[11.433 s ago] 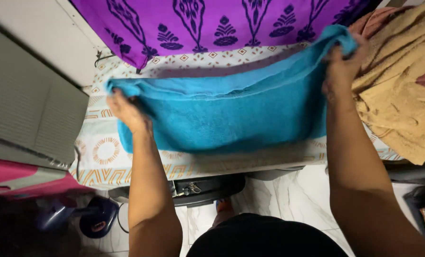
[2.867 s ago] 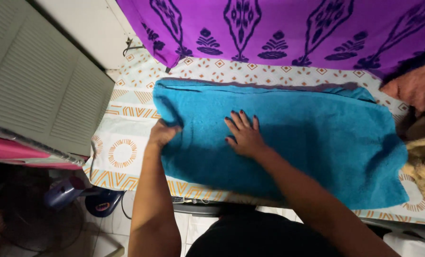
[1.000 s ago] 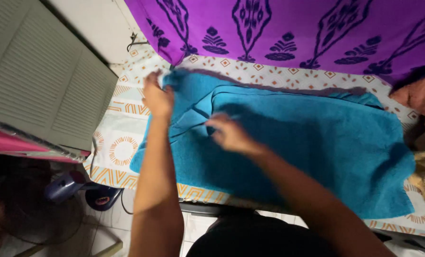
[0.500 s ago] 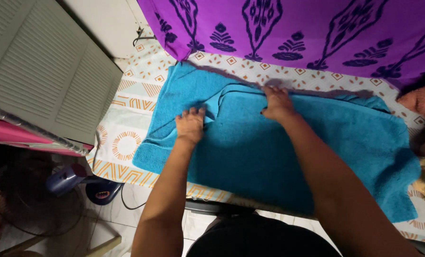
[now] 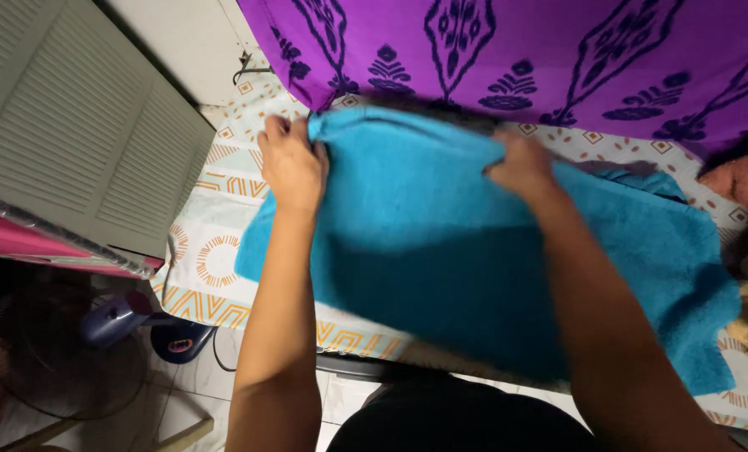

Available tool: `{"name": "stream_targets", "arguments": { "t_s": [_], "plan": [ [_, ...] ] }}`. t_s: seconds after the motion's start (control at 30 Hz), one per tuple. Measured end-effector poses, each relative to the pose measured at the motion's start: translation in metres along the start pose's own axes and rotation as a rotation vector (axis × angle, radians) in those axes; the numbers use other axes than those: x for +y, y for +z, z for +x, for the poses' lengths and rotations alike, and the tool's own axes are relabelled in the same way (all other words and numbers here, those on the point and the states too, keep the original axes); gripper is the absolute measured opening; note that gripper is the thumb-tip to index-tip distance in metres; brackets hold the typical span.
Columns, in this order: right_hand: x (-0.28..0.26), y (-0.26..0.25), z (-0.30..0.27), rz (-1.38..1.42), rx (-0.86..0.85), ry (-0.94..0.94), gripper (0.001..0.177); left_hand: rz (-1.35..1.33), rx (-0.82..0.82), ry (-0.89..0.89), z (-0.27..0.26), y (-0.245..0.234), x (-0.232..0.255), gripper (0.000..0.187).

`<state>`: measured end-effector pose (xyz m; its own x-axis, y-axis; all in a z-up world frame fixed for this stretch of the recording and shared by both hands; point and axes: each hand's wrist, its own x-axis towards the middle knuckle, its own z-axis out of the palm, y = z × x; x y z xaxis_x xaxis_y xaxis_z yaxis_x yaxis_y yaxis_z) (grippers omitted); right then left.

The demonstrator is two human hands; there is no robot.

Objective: Folding various towels and a striped garment on a table.

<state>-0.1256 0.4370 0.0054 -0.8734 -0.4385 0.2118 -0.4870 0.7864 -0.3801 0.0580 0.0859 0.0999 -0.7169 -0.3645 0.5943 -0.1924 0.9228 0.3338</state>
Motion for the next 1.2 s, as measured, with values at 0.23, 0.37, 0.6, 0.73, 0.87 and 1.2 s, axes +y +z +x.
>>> {"name": "stream_targets", "arguments": {
  "t_s": [0.23, 0.37, 0.6, 0.73, 0.87, 1.2],
  "plan": [
    [-0.005, -0.020, 0.047, 0.173, 0.340, 0.113, 0.034, -0.162, 0.206, -0.006, 0.041, 0.056, -0.005, 0.037],
    [-0.006, 0.017, 0.027, 0.179, 0.307, -0.178, 0.066, -0.257, 0.180, -0.041, 0.007, 0.075, -0.029, 0.082],
    [-0.072, 0.044, -0.132, 0.277, -0.118, -0.390, 0.077, 0.110, -0.280, -0.556, -0.128, 0.075, -0.071, 0.111],
    [-0.130, 0.026, -0.186, 0.210, -0.179, -0.401, 0.089, 0.045, -0.261, -0.714, -0.164, 0.080, -0.099, 0.106],
    [-0.140, 0.042, -0.211, -0.096, -0.280, -0.312, 0.093, -0.248, 0.148, -0.922, -0.168, 0.084, -0.096, 0.122],
    [-0.119, -0.035, -0.150, 0.264, -0.096, 0.027, 0.061, -2.033, -0.236, -1.064, -0.079, 0.071, -0.078, 0.041]
  ]
}}
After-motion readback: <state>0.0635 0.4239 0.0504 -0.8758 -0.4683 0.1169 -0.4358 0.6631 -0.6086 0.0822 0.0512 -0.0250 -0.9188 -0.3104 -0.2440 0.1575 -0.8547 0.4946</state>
